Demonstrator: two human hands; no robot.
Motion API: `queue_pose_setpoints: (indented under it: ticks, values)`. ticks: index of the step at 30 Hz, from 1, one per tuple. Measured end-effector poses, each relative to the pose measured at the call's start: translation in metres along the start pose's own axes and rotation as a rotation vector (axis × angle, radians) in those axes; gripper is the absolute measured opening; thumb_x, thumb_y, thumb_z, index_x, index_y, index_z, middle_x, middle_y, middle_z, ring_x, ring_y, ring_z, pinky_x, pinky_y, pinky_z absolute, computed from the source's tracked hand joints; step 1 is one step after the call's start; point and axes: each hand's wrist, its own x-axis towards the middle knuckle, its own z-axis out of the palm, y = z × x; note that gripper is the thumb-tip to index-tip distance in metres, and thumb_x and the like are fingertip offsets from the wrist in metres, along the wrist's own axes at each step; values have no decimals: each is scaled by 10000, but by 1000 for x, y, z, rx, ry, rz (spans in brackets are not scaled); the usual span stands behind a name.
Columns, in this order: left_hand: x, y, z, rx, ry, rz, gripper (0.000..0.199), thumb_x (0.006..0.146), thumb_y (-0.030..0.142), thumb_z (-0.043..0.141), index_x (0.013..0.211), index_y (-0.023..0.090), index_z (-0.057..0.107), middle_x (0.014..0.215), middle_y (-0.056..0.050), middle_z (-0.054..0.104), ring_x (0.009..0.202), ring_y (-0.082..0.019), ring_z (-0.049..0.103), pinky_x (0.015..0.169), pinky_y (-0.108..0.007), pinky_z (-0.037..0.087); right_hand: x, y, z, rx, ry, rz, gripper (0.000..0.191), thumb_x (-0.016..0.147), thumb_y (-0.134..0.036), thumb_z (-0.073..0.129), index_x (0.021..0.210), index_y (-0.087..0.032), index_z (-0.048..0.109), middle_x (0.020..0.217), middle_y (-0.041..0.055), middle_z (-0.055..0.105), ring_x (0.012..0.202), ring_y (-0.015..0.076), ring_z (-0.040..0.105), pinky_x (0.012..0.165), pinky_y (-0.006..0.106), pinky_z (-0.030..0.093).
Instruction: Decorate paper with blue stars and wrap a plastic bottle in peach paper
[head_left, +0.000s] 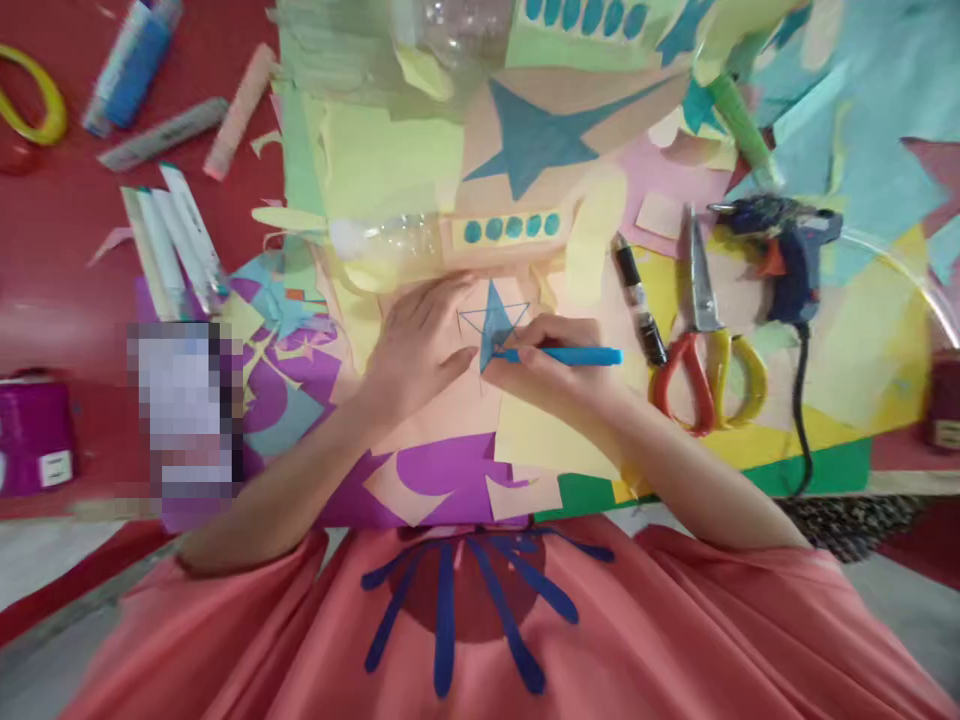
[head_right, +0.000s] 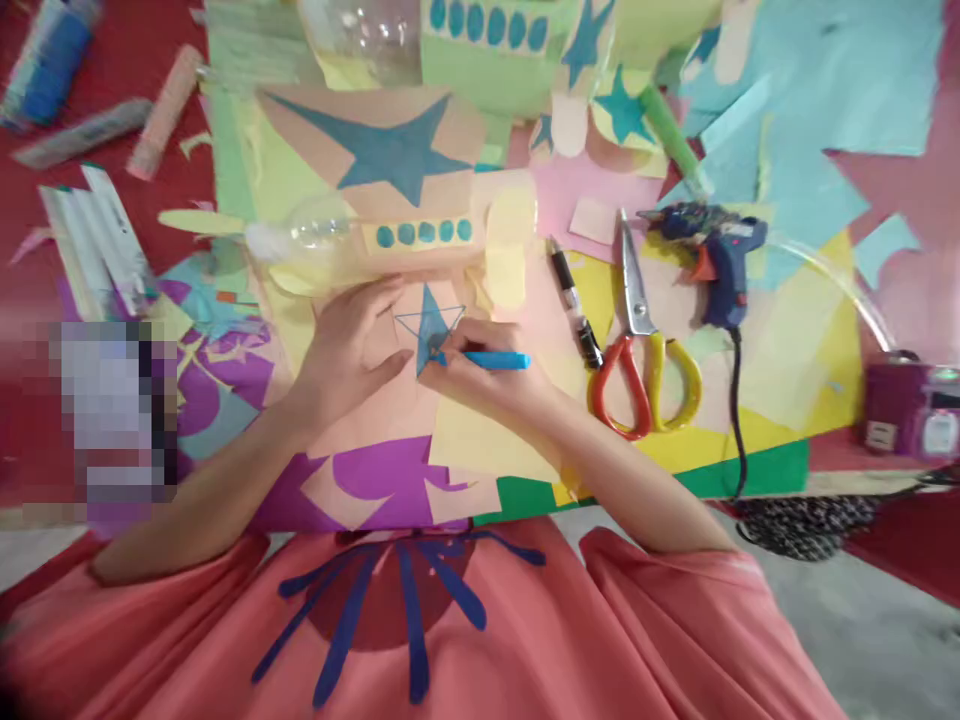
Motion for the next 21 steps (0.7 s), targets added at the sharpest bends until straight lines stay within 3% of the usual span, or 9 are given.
queue_pose_setpoints:
  ticks: [12, 21]
  values:
    - [1, 0, -2, -15, -52, -30, 644, 852, 283, 609, 1446, 244, 363, 1508, -94, 500, 1390, -283, 466, 1126, -446, 413, 0, 1, -3, -7, 3, -47, 163, 729, -251, 533, 573, -221, 498, 576, -16, 570, 557, 116, 514, 551, 278, 422]
    - [1, -1, -1, -14, -29, -12, 640, 852, 264, 611, 1440, 247, 360, 1497, -95, 509, 1382, -277, 473, 1129, -444, 417, 1, 2, -3, 12, 24, -53, 164, 725, -226, 524, 573, -215, 465, 569, -21, 547, 551, 104, 497, 530, 260, 403]
